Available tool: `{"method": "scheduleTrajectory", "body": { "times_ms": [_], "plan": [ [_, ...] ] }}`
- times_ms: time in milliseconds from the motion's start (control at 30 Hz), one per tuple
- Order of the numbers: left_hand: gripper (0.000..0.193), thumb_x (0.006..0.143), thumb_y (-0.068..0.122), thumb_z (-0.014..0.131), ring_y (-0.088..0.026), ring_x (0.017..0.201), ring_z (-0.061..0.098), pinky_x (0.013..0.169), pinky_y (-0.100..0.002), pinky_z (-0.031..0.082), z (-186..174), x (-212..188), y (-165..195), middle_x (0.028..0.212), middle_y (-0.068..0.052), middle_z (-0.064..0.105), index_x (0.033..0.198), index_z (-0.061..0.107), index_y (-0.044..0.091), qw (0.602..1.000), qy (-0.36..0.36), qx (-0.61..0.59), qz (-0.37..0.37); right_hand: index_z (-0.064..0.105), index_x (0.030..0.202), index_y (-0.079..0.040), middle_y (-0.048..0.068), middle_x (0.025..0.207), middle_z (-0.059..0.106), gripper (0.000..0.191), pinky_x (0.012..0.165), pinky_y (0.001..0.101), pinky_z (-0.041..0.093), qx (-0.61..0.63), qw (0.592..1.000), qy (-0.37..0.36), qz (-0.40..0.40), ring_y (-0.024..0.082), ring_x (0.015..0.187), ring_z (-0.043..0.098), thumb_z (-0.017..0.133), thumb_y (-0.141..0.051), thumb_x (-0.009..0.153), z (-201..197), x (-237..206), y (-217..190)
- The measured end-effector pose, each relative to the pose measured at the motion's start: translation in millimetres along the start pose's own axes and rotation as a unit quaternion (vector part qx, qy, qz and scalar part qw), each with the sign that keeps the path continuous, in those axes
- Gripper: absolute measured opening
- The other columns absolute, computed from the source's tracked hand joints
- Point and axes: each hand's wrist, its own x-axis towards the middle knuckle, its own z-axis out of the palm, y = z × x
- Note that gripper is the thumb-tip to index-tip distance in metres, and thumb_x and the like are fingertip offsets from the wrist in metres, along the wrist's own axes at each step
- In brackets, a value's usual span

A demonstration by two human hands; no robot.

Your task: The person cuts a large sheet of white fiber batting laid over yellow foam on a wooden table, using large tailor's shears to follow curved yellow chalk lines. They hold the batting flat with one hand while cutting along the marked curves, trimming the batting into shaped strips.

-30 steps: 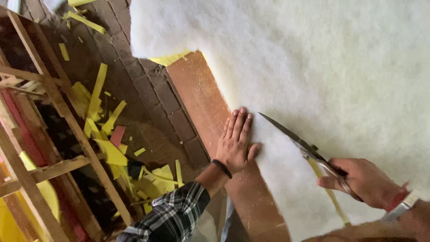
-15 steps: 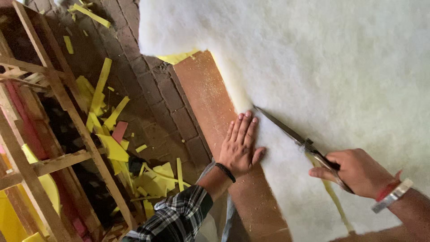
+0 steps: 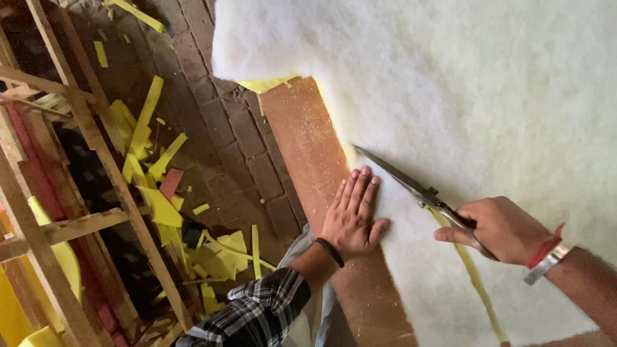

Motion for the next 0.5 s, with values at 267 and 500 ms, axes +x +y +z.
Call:
{"method": "scheduleTrajectory", "body": {
  "times_ms": [267,500],
  "plan": [
    [0.081,0.105,0.049,0.047,-0.043,0.162,0.019,0.132,-0.053,0.015,1.1,1.4,-3.6,0.171,-0.027,0.022,0.162,0.028,-0.005,0.998,0.025,-0.048,0.016,0.063,0.068,-0.003,0.009,0.057,0.053,0.070,0.061,0.0423,0.047,0.031,0.999,-0.039,0.017,0.023,0.059,0.054,0.074,-0.072,0.073,-25.7,9.5,-12.9],
    [0.081,0.102,0.048,0.053,-0.044,0.160,0.024,0.132,-0.055,0.019,4.0,6.3,9.1,0.170,-0.027,0.027,0.161,0.031,-0.003,0.996,0.061,-0.063,0.020,0.063,0.069,-0.005,0.015,0.063,0.062,0.070,0.066,0.0441,0.049,-0.059,0.996,0.007,-0.061,0.031,0.062,0.059,0.068,-0.075,0.073,-43.7,29.9,-42.6]
  ]
}}
